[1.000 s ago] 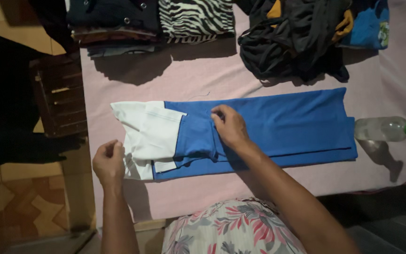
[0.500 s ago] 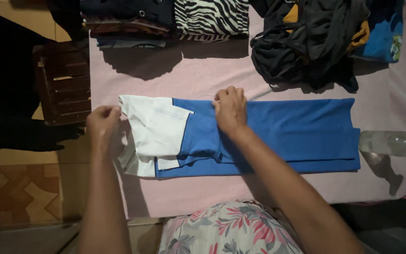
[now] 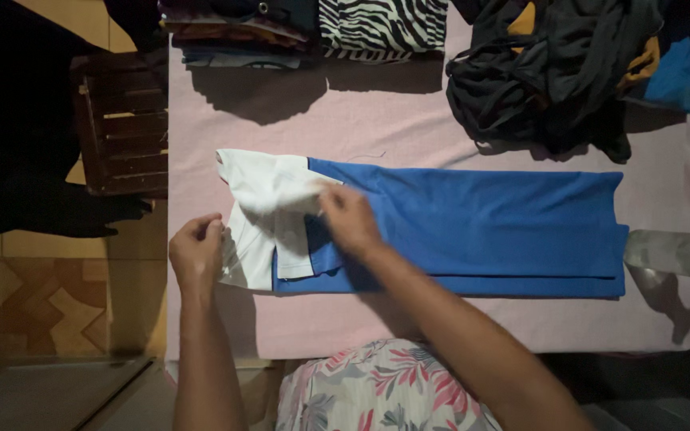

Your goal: The person folds a blue and white shirt by hand on a surface, smoothing the fabric and aligning the edges before placing it onto a stack of folded laundry.

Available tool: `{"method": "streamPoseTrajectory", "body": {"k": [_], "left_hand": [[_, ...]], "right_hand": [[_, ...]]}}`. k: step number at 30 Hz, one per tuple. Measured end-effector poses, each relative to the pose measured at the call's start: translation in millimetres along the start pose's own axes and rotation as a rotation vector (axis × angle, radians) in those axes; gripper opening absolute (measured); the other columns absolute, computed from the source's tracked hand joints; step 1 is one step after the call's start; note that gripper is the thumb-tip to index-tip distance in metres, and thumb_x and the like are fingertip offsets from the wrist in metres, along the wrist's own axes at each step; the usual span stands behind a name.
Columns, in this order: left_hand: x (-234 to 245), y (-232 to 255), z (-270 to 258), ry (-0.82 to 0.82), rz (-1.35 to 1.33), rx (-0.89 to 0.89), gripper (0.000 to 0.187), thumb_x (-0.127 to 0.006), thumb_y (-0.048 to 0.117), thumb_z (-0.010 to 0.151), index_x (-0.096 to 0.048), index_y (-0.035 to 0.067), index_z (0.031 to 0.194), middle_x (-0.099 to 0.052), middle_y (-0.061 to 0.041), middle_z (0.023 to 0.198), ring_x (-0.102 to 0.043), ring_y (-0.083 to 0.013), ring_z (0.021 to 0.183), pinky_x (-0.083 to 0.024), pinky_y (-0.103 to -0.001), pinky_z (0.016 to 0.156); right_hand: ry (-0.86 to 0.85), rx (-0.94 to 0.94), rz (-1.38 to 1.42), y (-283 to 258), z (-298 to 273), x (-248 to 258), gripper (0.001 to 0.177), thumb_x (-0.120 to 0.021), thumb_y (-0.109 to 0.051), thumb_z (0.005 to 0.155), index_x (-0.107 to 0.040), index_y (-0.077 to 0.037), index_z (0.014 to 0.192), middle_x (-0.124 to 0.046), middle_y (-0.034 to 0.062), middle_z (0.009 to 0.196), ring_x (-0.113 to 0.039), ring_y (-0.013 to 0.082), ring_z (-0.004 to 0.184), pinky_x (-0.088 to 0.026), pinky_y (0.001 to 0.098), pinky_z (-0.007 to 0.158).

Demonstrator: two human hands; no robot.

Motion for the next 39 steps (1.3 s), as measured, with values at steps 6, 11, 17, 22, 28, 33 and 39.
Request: {"method": "streamPoseTrajectory", "body": {"k": [6,11,17,22,28,33,39], "left_hand": [[-34.9,42.6,-27.4,-0.03,-0.005,-0.231,0.034,-0.077,0.026,0.088,-0.076,0.002,0.112,-0.077,-0.016,0.099,-0.075,-0.0254,0.085,-0.057,-0.036,0.078],[-62.0,71.6,-35.6,-0.064,0.255,-0.293,0.041,-0.081,0.029,0.081,-0.075,-0.001,0.108,-0.073,-0.023,0.097,-0.072,-0.0372,0.089,-0.055,-0.044,0.08],[-75.7,81.3,-38.7,0.062,0.33,-0.376,0.025,-0.075,0.024,0.088,-0.072,0.0,0.096,-0.065,-0.022,0.101,-0.065,-0.0426,0.091,-0.051,-0.05,0.082],[-80.4,84.0,-35.8,0.12,0.261,-0.378,0.018,-0.072,0.02,0.09,-0.071,0.003,0.098,-0.063,-0.019,0.101,-0.064,-0.0404,0.091,-0.05,-0.05,0.082],[-90.3,33.8,4.3,0.163,0.17,-0.474,0.024,-0.061,0.007,0.088,-0.073,0.003,0.109,-0.069,-0.022,0.1,-0.065,-0.0428,0.094,-0.052,-0.048,0.085],[-67.9,5.6,34.2,0.164,0.04,-0.192,0.052,-0.043,0.032,0.114,-0.078,-0.002,0.098,-0.074,-0.018,0.096,-0.065,-0.0306,0.086,-0.048,-0.044,0.082],[-42.2,66.0,36.6,0.095,-0.257,0.036,0.052,-0.049,0.043,0.104,-0.076,0.0,0.095,-0.075,-0.009,0.087,-0.068,-0.0155,0.075,-0.052,-0.033,0.072]], "right_hand": [[-0.134,0.05,0.468,-2.2,21.9,22.2,0.034,-0.056,-0.016,0.104,-0.066,0.004,0.13,-0.071,0.0003,0.108,-0.061,0.0062,0.097,-0.05,0.0222,0.088],[-0.15,0.035,0.599,-2.1,25.3,20.5,0.034,-0.057,-0.013,0.104,-0.066,0.004,0.131,-0.07,0.0019,0.11,-0.06,0.007,0.096,-0.049,0.0225,0.088],[-0.148,0.084,0.601,-5.6,26.9,25.4,0.033,-0.056,-0.012,0.104,-0.065,0.004,0.132,-0.071,0.0023,0.113,-0.062,0.0067,0.1,-0.05,0.0226,0.092],[-0.152,0.124,0.602,-15.0,23.3,28.5,0.034,-0.055,-0.01,0.105,-0.064,0.004,0.134,-0.07,0.0026,0.115,-0.061,0.0067,0.101,-0.05,0.0237,0.092],[-0.299,0.162,0.239,-40.5,-3.5,25.0,0.034,-0.058,-0.018,0.104,-0.065,-0.004,0.134,-0.072,0.0034,0.119,-0.063,0.0112,0.107,-0.051,0.0273,0.097],[-0.056,0.424,-0.114,-43.0,-20.2,43.5,0.024,-0.063,-0.017,0.101,-0.072,-0.008,0.121,-0.069,0.0152,0.131,-0.063,0.0302,0.123,-0.046,0.0391,0.109],[0.351,0.4,-0.361,14.5,5.0,88.7,0.025,-0.067,-0.013,0.096,-0.073,-0.01,0.12,-0.071,0.0136,0.127,-0.06,0.0336,0.124,-0.046,0.0401,0.11]]}}
Point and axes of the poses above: each hand's wrist, its own z-axis towards the middle knuckle, its own x-axis out of the back of the hand, y = z × x, the point moved 6 cm from there along z, towards the middle knuckle
